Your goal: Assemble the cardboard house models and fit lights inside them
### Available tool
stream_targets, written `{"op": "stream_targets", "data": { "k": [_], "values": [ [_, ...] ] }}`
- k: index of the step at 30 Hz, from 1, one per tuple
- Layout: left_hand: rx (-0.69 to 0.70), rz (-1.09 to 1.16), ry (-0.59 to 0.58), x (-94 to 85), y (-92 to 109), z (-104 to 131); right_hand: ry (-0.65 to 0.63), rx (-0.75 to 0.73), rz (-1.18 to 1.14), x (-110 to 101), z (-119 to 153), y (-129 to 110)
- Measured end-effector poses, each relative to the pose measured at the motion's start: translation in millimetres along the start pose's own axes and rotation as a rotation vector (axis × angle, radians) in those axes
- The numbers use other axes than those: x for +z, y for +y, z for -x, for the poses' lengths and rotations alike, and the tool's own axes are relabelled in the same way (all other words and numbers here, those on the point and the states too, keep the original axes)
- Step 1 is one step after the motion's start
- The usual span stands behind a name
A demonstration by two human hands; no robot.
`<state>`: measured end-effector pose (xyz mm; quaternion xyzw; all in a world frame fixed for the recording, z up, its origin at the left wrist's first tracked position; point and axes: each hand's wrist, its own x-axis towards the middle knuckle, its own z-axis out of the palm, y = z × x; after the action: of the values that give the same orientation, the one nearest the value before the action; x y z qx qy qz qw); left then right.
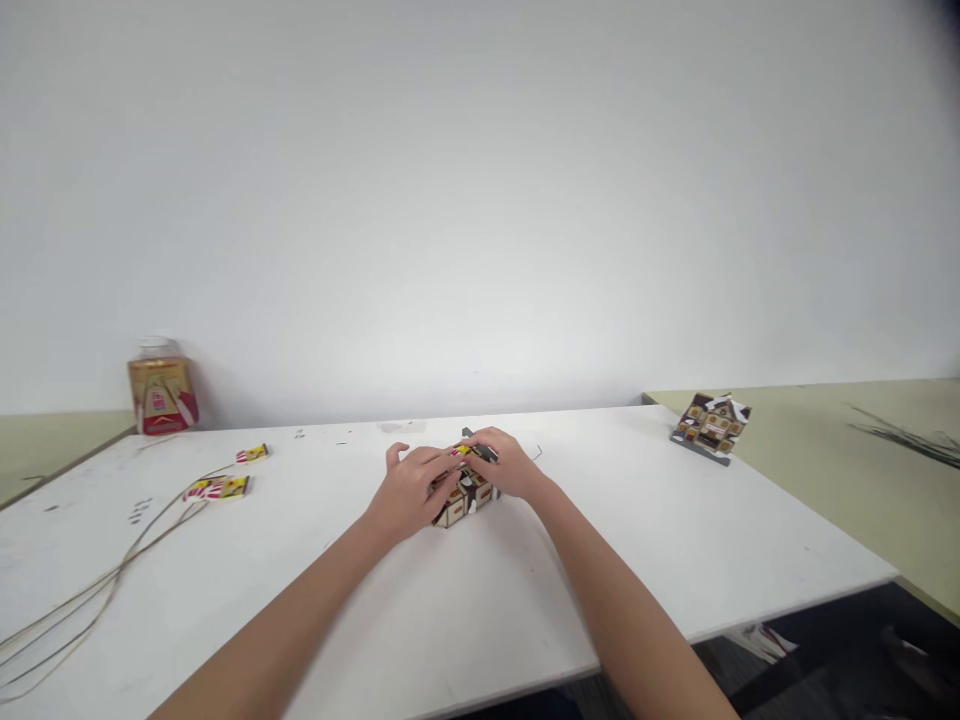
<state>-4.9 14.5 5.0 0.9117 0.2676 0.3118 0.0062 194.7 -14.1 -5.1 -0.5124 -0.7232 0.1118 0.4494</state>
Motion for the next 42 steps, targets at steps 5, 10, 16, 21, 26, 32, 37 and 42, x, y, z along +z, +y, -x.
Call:
{"op": "stream_targets", "data": {
  "k": [5, 10, 16, 21, 26, 32, 37, 42],
  "values": [
    [-0.018, 0.015, -0.025, -1.6, 2, -1, -0.017, 0.068, -0.020, 0, 0, -5],
    [-0.046, 0.047, -0.052, -4.2, 3, -3, -0.093, 0.192, 0.048, -6, 0, -15],
    [-0.097, 0.096, -0.102, -8.7, 6, -5, -0.141, 0.235, 0.117, -8, -2, -21],
    [-0.111, 0.092, -0.065, -3.9, 8, -4, -0.137, 0.202, 0.105, -7, 1, -25],
    [-0.067, 0.028, 0.021, 2.4, 8, 1, -0.097, 0.137, 0.249, -6, 4, -29],
    [-0.069, -0.024, 0.093, 4.9, 10, 5, -0.025, 0.098, 0.408, -2, 5, -25],
    [-0.110, 0.012, 0.057, 4.5, 8, 3, -0.082, 0.134, 0.317, -1, 4, -26],
    [-0.165, 0.151, -0.051, 0.0, 3, -2, -0.171, 0.231, 0.279, -5, 0, -28]
  ]
}}
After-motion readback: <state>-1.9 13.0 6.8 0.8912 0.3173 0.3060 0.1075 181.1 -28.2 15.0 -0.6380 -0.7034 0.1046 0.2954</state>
